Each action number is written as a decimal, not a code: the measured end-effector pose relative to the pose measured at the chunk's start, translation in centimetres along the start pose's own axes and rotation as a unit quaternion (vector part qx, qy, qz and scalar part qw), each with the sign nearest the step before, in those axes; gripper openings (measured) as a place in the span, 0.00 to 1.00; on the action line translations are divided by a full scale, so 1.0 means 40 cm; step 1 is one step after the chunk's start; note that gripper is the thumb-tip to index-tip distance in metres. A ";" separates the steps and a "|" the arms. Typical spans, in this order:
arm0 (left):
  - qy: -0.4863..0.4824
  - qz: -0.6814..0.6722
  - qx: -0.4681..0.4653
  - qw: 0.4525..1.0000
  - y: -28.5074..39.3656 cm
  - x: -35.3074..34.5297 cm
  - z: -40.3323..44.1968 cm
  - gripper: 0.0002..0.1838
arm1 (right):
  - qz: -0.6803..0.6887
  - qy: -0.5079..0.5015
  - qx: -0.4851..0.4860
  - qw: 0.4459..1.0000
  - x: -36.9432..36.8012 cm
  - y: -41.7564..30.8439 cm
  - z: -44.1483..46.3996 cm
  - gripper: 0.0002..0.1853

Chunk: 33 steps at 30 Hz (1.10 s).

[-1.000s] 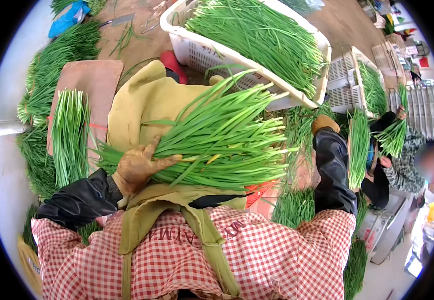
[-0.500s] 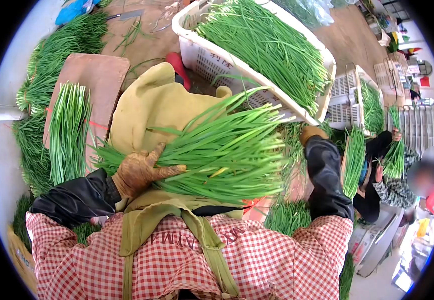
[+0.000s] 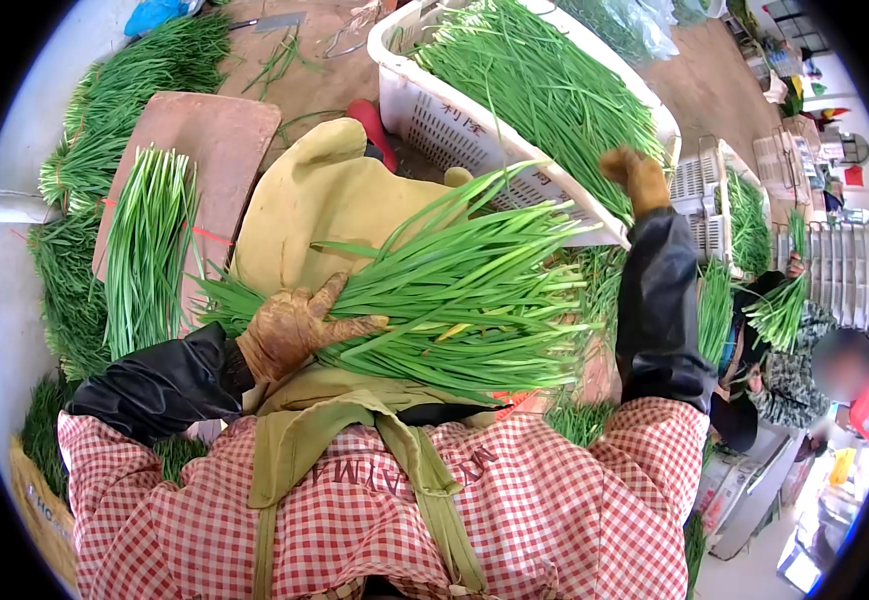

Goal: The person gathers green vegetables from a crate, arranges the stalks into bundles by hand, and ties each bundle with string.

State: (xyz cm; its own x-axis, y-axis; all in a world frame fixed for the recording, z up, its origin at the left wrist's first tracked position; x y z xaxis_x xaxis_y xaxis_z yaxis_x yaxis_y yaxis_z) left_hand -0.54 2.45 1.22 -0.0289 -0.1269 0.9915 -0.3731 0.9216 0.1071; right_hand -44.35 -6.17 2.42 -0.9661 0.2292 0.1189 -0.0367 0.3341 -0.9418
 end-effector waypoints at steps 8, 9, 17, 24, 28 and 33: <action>-0.039 -0.023 0.003 0.999 -0.021 -0.017 0.015 0.32 | -0.403 -0.183 -0.021 0.896 -0.240 -0.106 -0.125 0.30; -0.032 -0.019 0.004 0.999 -0.019 -0.012 0.003 0.32 | -0.398 -0.280 -0.006 0.873 -0.316 -0.072 -0.113 0.26; 0.074 -0.016 0.057 0.995 -0.039 -0.046 0.018 0.44 | 0.149 -0.219 0.108 0.958 -0.231 -0.161 -0.122 0.13; 0.017 0.022 0.134 0.991 -0.069 -0.063 0.044 0.45 | 0.403 0.115 0.208 0.884 0.292 0.028 -0.143 0.05; 0.036 0.002 0.119 0.992 -0.069 -0.043 0.046 0.45 | 0.311 0.387 0.153 0.855 0.495 0.170 -0.281 0.06; 0.021 -0.006 0.128 0.992 -0.070 -0.038 0.058 0.44 | -0.245 0.410 -0.028 0.878 0.517 0.234 -0.398 0.21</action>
State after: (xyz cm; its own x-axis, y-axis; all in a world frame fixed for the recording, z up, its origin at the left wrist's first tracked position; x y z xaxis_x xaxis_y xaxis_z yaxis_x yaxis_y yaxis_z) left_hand -1.59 -0.78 -0.74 0.0142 -0.1169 0.9930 -0.5963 0.7963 0.1023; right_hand -60.62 16.27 1.06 -0.3274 0.6189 0.7140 -0.3623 0.6156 -0.6998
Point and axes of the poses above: each hand's wrist, its own z-axis towards the middle knuckle, its own x-axis out of the back of the hand, y = z × x, the point moved 6 cm from there along z, towards the middle knuckle, and after that the axes turned 3 degrees about -y, right-handed, at the moved point
